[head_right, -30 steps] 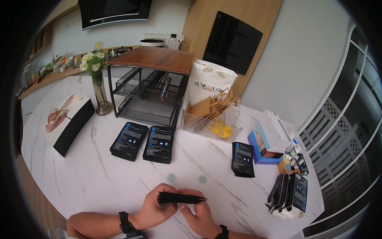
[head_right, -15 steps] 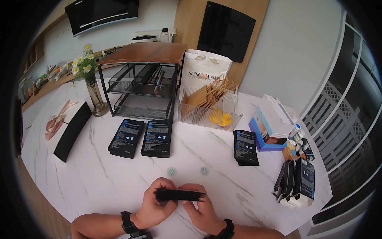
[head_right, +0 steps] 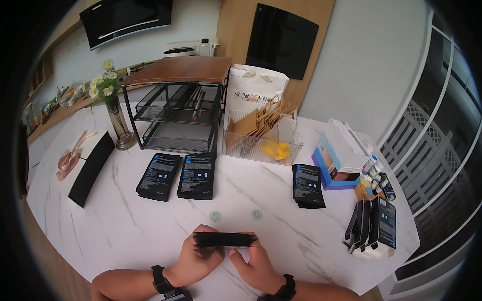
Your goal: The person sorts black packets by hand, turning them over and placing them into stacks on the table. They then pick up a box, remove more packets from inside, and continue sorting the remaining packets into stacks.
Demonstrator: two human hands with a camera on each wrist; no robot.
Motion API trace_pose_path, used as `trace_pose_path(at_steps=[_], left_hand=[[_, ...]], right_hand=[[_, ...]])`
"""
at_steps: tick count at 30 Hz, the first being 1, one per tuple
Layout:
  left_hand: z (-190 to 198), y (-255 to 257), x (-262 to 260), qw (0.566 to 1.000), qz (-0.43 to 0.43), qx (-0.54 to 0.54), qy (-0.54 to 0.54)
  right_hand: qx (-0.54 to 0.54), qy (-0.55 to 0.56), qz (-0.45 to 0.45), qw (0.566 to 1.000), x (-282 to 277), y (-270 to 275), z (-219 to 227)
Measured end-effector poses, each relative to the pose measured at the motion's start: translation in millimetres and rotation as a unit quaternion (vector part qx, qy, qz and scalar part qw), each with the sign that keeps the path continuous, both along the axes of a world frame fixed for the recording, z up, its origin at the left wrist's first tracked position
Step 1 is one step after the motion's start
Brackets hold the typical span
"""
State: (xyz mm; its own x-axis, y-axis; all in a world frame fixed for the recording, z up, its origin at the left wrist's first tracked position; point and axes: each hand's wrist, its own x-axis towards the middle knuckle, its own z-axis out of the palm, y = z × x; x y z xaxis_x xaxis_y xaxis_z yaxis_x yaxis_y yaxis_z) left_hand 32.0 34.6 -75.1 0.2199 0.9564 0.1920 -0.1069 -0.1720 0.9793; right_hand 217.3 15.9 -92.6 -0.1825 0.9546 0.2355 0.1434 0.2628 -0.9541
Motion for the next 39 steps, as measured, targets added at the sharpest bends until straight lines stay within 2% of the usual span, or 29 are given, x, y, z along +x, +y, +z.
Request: trace_pose_path(at_steps=[20,23,29,31,39], left_hand=[[-7,-1,-2,1.0,-0.014,0.0,0.008],[-6,-1,-3,1.0,-0.014,0.004,0.017],[-9,-1,-3,1.0,-0.022,-0.017,-0.007],[-8,-1,-3,1.0,-0.022,-0.019,-0.003],[-7,-2,-2,1.0,-0.016,-0.003,0.002]], right_hand=[[0.05,-0.031,-0.017,0.998,-3,2,8],[0.01,-0.03,0.008,0.999,-2,0,13],[0.026,-0.052,-0.015,0.998,-4,-1,17],[0.042,-0.089,-0.022,0.995,-2,0,18],[0.051,-0.078,-0.029,0.995,-4,0,15]])
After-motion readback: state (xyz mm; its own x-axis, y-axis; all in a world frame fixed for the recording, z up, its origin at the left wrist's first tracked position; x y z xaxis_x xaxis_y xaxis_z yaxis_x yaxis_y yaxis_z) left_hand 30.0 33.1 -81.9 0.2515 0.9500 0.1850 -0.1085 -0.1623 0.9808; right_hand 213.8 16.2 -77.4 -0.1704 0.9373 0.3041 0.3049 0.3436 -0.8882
